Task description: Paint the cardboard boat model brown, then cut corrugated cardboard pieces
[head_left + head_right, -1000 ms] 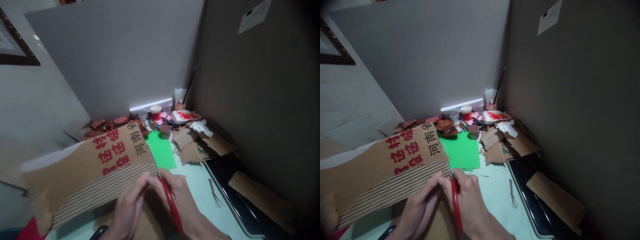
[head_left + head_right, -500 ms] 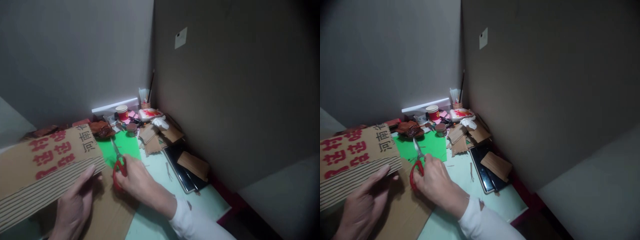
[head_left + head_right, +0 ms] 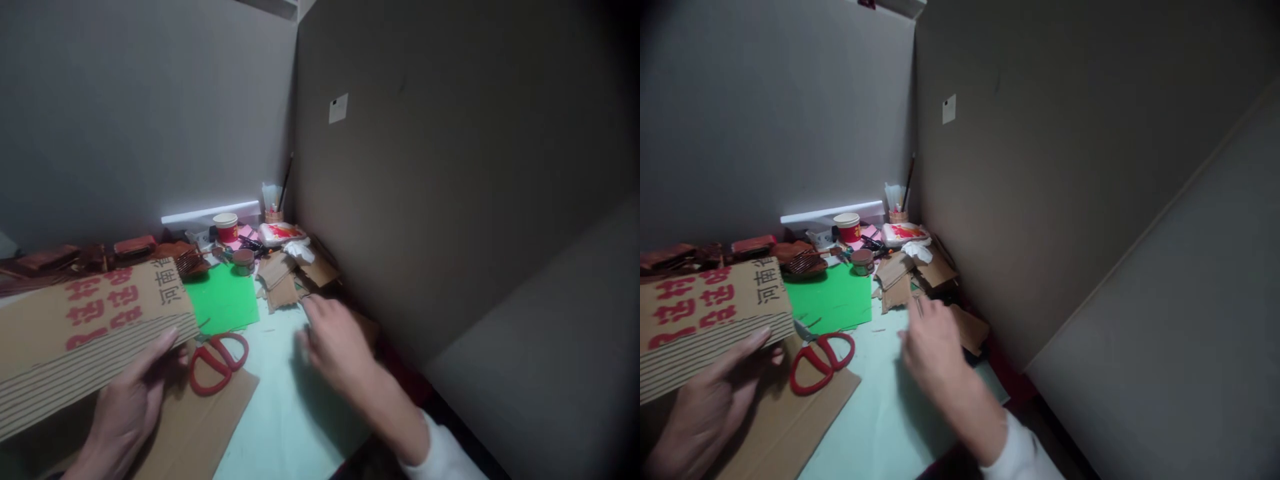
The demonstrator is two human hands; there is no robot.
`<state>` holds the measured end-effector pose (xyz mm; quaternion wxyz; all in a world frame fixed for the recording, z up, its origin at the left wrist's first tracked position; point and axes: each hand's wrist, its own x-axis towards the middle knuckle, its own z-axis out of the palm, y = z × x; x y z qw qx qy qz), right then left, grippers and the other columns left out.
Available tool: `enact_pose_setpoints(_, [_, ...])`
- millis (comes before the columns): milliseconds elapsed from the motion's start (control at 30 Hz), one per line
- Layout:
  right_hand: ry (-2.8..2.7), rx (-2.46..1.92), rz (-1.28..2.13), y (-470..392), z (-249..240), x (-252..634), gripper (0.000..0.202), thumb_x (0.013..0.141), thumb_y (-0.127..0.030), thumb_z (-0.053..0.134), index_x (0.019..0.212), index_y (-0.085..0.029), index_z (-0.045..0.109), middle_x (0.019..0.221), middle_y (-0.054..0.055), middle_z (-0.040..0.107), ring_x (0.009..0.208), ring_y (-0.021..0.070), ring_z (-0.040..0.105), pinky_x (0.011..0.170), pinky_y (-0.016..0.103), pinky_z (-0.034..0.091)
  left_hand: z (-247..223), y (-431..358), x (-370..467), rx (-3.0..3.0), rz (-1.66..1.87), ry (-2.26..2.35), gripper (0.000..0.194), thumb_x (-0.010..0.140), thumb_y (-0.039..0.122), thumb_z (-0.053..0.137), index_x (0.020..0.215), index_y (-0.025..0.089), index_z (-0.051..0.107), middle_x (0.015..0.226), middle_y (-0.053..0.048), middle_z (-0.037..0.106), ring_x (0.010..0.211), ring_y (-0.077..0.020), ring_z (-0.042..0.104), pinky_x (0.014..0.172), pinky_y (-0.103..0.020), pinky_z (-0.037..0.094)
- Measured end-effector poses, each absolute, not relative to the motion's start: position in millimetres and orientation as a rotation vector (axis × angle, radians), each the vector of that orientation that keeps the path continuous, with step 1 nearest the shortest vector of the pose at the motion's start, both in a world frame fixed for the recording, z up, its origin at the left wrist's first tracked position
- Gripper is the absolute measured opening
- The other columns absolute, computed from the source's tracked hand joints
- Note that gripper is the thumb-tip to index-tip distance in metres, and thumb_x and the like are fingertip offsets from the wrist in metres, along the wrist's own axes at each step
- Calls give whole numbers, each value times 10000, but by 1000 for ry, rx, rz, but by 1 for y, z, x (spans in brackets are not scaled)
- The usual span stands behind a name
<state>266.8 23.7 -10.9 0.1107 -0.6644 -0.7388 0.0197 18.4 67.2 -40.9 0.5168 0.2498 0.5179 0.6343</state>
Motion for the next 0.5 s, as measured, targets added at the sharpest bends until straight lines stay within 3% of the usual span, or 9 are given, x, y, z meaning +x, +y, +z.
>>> enact_pose_setpoints(133, [-2042,-2247,95,10,-13,318,339,920,-219,605,1227,-78,578,1214,218,619,1058,354,604,891,472,492,-36,65,20,531,1459,1240,302,475,230,848,728,144,708,681,28,689,580,-108,594,529,-150,564])
enact_pose_setpoints(300, [-2016,-2294,173,3,-25,323,462,940,-206,560,1374,-72,480,1300,219,597,1166,318,589,966,407,470,-34,64,21,551,1442,1232,284,489,222,839,714,132,691,648,16,681,560,-119,588,500,-167,552])
enact_pose_setpoints(500, [-1991,-2259,238,5,-23,333,485,960,-258,528,1398,-62,463,1178,195,673,970,283,672,809,348,513,-35,63,19,580,1418,1250,308,515,240,843,756,129,685,659,14,679,564,-118,584,518,-173,551])
